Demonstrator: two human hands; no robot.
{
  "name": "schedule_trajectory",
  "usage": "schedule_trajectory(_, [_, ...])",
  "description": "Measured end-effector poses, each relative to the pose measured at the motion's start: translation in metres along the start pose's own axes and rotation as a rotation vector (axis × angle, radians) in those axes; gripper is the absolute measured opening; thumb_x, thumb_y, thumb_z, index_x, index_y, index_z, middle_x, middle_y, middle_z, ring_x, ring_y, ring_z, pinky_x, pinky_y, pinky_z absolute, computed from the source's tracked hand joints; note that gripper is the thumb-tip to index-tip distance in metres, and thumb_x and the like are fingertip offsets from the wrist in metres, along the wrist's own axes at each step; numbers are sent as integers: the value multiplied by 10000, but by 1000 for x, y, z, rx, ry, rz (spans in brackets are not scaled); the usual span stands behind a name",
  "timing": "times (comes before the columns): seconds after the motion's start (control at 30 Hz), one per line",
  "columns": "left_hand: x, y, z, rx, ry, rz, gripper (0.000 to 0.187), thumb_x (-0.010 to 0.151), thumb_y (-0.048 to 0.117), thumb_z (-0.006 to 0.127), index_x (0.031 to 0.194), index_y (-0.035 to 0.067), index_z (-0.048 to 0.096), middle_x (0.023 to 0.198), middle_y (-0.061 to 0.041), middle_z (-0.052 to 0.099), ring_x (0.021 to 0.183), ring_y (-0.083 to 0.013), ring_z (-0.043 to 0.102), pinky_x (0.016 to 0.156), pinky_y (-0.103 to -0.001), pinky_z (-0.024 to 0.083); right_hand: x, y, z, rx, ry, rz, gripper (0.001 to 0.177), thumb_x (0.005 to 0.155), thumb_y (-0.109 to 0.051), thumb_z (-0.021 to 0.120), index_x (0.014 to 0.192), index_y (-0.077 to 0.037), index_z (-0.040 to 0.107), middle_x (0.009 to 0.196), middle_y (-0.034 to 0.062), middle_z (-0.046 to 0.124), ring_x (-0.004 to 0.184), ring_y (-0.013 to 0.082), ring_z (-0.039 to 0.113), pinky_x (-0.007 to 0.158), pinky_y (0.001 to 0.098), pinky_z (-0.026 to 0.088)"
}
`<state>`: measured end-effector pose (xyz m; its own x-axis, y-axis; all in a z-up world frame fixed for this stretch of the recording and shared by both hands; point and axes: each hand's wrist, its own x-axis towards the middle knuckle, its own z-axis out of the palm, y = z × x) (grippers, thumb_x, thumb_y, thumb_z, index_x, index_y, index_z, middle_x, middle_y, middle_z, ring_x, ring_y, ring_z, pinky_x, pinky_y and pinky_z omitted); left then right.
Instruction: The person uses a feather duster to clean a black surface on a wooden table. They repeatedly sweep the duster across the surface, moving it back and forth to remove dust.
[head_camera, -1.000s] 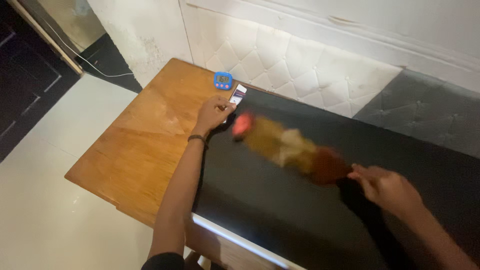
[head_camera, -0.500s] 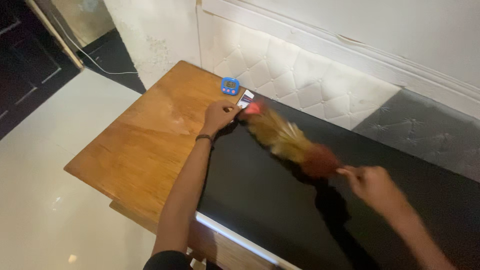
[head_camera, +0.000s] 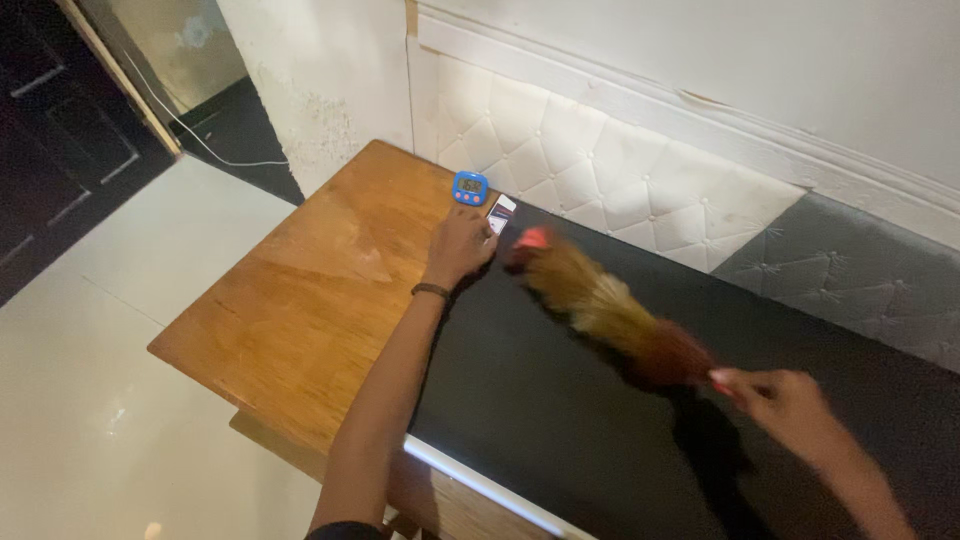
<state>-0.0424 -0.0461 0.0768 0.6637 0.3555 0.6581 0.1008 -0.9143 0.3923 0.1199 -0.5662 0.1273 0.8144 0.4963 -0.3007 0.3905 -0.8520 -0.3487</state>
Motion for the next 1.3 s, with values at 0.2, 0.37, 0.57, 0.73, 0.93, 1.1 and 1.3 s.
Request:
schedule_trajectory(0.2, [-1,13,28,52,-78,97,206,929,173,617,1088,46,650,1111,-120,654,1124,-295,602,979,-461,456,14,140,-11,-88,212,159,523,926,-519,600,1071,-92,864,924,78,823,823,197,758,819,419,565])
schedule_trajectory(0.37, [-2,12,26,-1,-41,50,222,1007,211,541,1074,41,668,1050,-151,677,1039,-333,624,977,-483,439,1,110,-5,-147,227,9,454,965,-473,602,1114,-109,829,820,108,789,707,183,747,700,352,624])
schedule_trajectory(0.57, [5,18,12,-197,-61,-45,326,1049,312,502,1062,43,685,1046,-186,716,1039,-374,648,919,-491,482,6,-32,33,50,203,-280,424,952,-435,603,1061,-76,800,681,101,746,498,163,667,471,317,546])
schedule_trajectory(0.73, [4,29,-2,-100,-216,-149,407,1047,366,492,1197,25,654,1073,-219,707,1057,-394,647,943,-515,465,4,-102,56,-26,502,-589,356,964,-323,642,1146,-35,745,806,144,736,597,206,679,521,330,534])
schedule_trajectory(0.93, [-2,31,-10,-240,52,-69,541,1006,380,554,1356,-32,572,1170,-254,677,1069,-432,632,902,-521,479,-13,-72,69,-66,470,-702,379,909,-309,658,1215,-89,692,856,127,757,609,201,729,500,320,591])
schedule_trajectory(1.1, [0,32,-6,-201,-59,-109,423,1034,404,562,1201,30,668,1127,-209,728,1071,-396,673,930,-503,511,-35,-6,61,-403,404,-347,543,953,-314,629,1464,-148,554,865,103,747,682,182,744,594,319,619])
schedule_trajectory(1.3, [1,27,-2,-281,-97,-90,469,1011,444,550,1115,11,697,1039,-224,729,998,-415,685,854,-494,524,-70,15,69,-56,539,-707,481,879,-230,626,1343,-120,570,968,117,791,745,210,777,575,333,625])
